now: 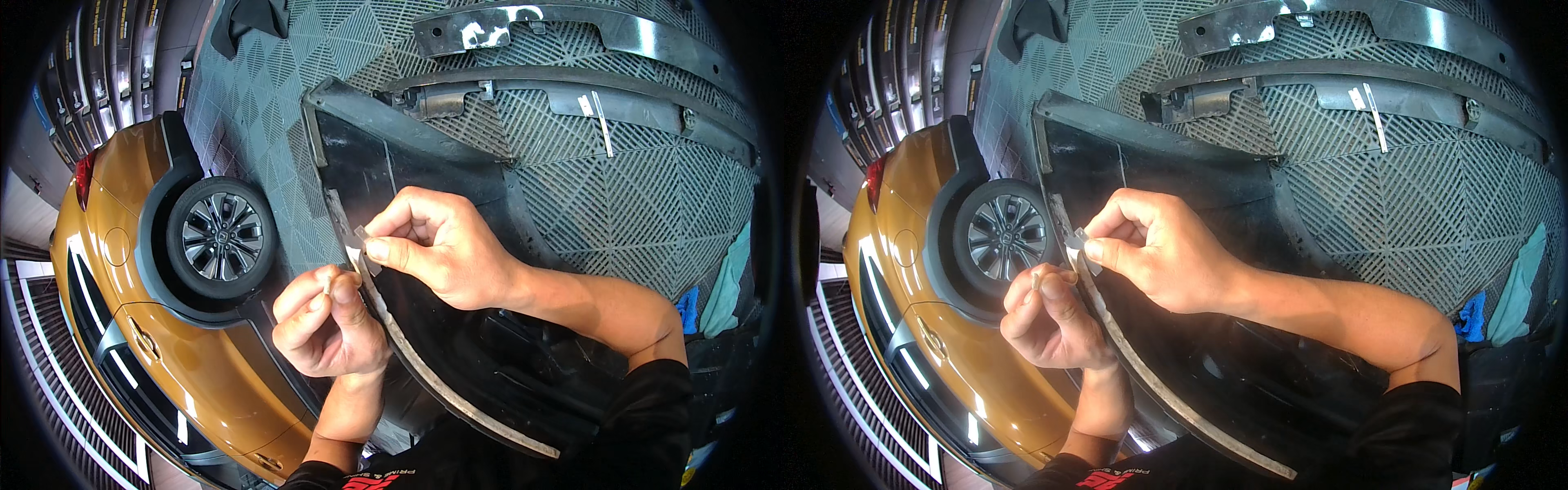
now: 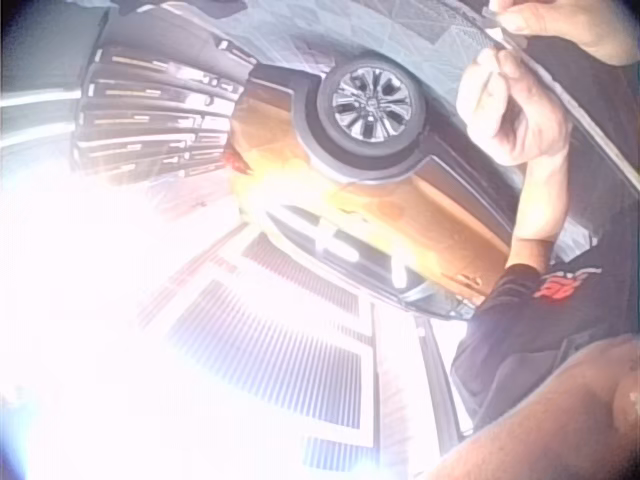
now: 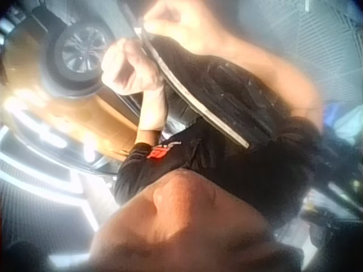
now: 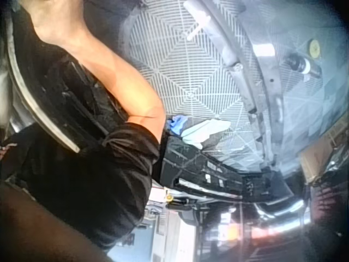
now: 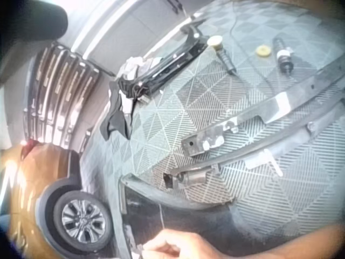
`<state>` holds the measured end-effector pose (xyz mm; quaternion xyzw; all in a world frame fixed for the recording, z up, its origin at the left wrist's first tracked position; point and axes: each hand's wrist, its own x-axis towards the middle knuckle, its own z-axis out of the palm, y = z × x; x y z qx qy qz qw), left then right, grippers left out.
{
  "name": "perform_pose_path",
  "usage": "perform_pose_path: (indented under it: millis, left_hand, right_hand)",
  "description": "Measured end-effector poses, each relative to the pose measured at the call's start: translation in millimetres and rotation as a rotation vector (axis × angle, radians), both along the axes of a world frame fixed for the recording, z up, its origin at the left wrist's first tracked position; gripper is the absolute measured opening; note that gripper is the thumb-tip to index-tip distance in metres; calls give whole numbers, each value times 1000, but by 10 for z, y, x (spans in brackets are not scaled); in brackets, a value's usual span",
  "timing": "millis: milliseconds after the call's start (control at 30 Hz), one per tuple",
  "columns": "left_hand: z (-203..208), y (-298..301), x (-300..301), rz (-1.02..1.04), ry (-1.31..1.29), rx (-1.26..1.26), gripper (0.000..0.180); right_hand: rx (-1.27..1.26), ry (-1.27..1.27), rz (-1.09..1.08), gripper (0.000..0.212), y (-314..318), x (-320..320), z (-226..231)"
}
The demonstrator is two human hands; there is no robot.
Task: The person removes adhesive residue from a black plastic car part, then uses a small metal tool to scrape and clean the edges. They continue to peel and scrape adhesive along the perimeter of the part.
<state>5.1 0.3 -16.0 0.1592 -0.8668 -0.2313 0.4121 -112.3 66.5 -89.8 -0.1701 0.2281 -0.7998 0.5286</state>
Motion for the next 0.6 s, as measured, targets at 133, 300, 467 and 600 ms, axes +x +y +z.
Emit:
perform_pose_path:
  millis: [133, 300, 467, 600]
  left_hand:
    - [3, 11, -16, -9, 1, 12, 26]
    - [12, 24, -22, -2, -2, 8, 26]
    - [4, 0, 17, 6, -15, -14, 25]
    - [11, 9, 31, 13, -16, -6, 26]
  right_hand:
    - [18, 8, -8, 15, 2, 17, -22]
    - [40, -63, -46, 11, -26, 45, 37]
    - [1, -13, 16, 14, 25, 33, -6]
    - [-36, -27, 35, 13, 20, 48, -38]
